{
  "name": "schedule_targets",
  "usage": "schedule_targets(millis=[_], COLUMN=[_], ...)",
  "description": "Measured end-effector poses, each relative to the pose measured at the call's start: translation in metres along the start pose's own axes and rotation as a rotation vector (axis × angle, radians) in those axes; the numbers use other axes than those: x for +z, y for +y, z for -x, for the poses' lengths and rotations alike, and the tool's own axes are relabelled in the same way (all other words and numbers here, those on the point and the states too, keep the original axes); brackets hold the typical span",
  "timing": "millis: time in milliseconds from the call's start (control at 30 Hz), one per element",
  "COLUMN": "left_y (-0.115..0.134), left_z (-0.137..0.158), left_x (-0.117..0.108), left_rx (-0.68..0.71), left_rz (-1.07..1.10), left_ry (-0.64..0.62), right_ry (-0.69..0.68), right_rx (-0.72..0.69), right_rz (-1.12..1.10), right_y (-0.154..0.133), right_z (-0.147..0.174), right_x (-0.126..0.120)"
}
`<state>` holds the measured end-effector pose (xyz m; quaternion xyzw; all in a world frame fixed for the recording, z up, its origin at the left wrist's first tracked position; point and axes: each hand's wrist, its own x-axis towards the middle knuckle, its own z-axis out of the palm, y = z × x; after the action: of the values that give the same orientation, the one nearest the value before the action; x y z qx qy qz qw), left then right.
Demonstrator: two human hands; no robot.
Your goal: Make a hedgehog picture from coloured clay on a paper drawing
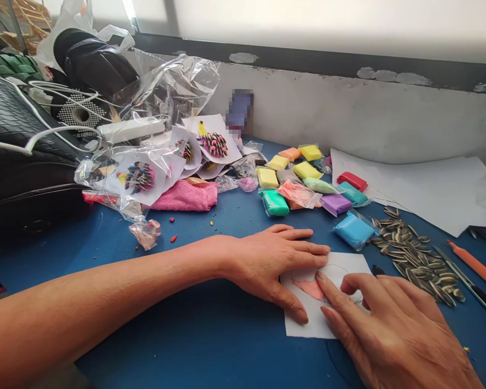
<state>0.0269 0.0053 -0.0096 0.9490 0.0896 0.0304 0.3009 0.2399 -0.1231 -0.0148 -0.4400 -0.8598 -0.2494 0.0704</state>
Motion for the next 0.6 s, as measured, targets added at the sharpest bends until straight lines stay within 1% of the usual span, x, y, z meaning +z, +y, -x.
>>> schedule_targets(millis=[300,467,600], left_y=[-0.0018,-0.0018,-0.0020], left_z=[0.0007,0.0004,0.0004], left_x=[0.0021,0.0009,0.0011], left_rx=[0.007,0.014,0.010], left_rz=[-0.009,-0.011,-0.012], left_ry=[0.002,0.000,-0.003], right_ry=[0.003,0.097,0.068], right_rx=[-0.005,0.028,0.017], right_rz=[-0.032,-0.106,-0.111], right_y=[0.0005,0.0017,0.0018], right_z=[-0.0007,0.0001,0.0022], right_x=[0.0019,0.0029,0.0021])
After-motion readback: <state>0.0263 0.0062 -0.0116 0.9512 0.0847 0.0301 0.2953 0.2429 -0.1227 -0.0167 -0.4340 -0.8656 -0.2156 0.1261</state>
